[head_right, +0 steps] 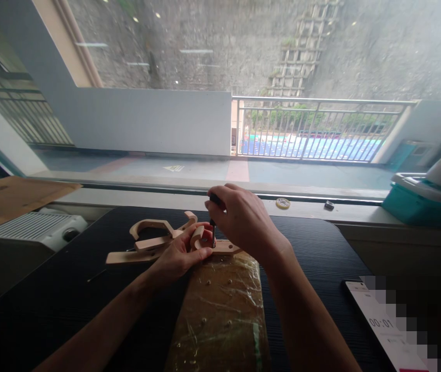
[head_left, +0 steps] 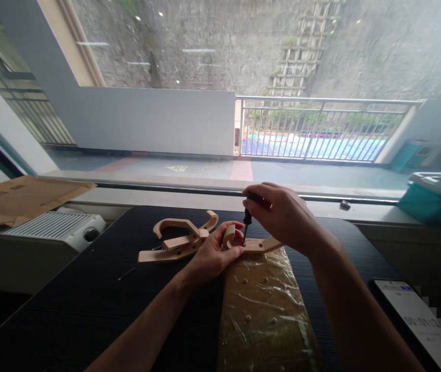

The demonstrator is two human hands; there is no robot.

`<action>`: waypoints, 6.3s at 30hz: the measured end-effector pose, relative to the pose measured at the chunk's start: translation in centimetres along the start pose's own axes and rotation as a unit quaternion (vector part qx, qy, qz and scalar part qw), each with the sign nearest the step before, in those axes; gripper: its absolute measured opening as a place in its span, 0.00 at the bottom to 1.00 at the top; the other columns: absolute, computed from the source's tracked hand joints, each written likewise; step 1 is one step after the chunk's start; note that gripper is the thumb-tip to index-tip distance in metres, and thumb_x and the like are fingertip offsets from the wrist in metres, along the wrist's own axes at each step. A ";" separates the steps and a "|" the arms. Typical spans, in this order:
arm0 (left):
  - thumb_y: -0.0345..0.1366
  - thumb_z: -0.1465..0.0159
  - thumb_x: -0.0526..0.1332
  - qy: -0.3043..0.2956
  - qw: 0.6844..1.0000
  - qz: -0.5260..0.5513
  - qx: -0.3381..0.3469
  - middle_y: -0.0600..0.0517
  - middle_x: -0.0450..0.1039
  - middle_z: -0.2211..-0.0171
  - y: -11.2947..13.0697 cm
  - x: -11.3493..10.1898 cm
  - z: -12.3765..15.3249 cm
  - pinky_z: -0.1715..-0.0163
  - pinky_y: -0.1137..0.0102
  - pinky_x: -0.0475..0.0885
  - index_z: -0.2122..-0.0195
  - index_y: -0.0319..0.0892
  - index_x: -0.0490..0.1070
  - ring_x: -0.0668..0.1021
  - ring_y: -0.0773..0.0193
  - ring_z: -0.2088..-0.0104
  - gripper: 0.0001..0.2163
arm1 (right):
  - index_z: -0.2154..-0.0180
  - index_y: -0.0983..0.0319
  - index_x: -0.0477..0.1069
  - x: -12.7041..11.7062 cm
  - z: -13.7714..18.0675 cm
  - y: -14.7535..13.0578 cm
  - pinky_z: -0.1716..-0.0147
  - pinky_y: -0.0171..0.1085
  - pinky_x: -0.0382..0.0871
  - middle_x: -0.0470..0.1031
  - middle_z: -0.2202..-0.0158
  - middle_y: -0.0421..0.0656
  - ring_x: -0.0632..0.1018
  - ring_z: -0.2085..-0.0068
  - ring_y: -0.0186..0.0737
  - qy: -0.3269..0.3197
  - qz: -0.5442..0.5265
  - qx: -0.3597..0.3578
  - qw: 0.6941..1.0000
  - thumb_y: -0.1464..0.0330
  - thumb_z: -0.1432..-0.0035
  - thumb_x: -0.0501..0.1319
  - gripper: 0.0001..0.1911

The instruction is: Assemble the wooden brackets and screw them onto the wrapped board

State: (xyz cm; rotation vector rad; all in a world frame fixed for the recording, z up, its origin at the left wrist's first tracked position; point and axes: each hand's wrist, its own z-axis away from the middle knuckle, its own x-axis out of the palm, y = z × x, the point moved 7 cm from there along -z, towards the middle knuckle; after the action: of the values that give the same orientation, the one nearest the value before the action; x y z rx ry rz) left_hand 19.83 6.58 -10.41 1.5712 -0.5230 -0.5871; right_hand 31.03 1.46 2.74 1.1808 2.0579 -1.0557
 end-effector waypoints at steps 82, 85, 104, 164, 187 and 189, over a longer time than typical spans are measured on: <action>0.34 0.46 0.63 0.003 1.000 0.000 0.002 0.53 0.69 0.61 0.0 0.0 -0.1 0.56 0.70 0.67 0.52 0.46 0.65 0.73 0.66 0.60 0.20 | 0.65 0.61 0.72 0.2 0.1 0.7 0.77 0.34 0.52 0.67 0.79 0.37 0.62 0.78 0.29 -0.015 -0.023 0.031 0.999 0.62 0.42 0.54 0.12; 0.34 0.46 0.64 0.005 1.000 -0.003 0.005 0.53 0.69 0.61 -0.2 -0.1 -0.1 0.55 0.70 0.67 0.52 0.46 0.65 0.73 0.65 0.59 0.20 | 0.66 0.61 0.72 0.3 0.1 0.7 0.78 0.34 0.51 0.67 0.79 0.37 0.61 0.78 0.29 -0.019 -0.007 0.036 0.999 0.61 0.41 0.53 0.12; 0.35 0.46 0.64 0.015 1.000 0.000 0.003 0.53 0.70 0.61 -0.6 -0.3 -0.2 0.55 0.68 0.68 0.51 0.46 0.65 0.73 0.65 0.59 0.21 | 0.68 0.61 0.70 0.3 0.0 0.8 0.78 0.34 0.51 0.68 0.79 0.38 0.63 0.78 0.30 -0.001 -0.006 0.051 0.999 0.59 0.41 0.54 0.13; 0.31 0.44 0.62 -0.012 1.000 0.018 0.010 0.54 0.69 0.60 -0.4 0.0 -0.1 0.55 0.72 0.65 0.51 0.47 0.64 0.71 0.67 0.57 0.19 | 0.63 0.61 0.70 0.3 0.0 0.5 0.76 0.32 0.54 0.69 0.77 0.37 0.64 0.77 0.28 -0.020 -0.038 0.012 0.999 0.62 0.39 0.52 0.12; 0.33 0.45 0.62 -0.008 0.999 0.053 -0.007 0.54 0.68 0.60 -0.6 -0.1 -0.1 0.59 0.73 0.65 0.47 0.49 0.61 0.71 0.70 0.63 0.24 | 0.68 0.62 0.69 0.7 -0.2 0.0 0.77 0.34 0.50 0.66 0.79 0.38 0.61 0.77 0.29 -0.012 -0.022 0.013 1.000 0.61 0.38 0.50 0.15; 0.33 0.45 0.63 -0.004 0.998 0.059 -0.009 0.54 0.68 0.60 -0.8 -0.1 -0.1 0.60 0.74 0.65 0.46 0.49 0.60 0.71 0.70 0.64 0.25 | 0.68 0.62 0.69 0.8 -0.2 0.1 0.77 0.34 0.50 0.66 0.79 0.38 0.61 0.78 0.29 -0.013 -0.025 0.016 0.999 0.61 0.38 0.50 0.15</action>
State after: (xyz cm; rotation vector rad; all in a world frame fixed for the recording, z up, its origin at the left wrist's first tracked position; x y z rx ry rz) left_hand 19.83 6.78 -11.16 1.5091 -0.6116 -0.5074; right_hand 30.71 2.05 2.22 1.1315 2.0675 -1.1261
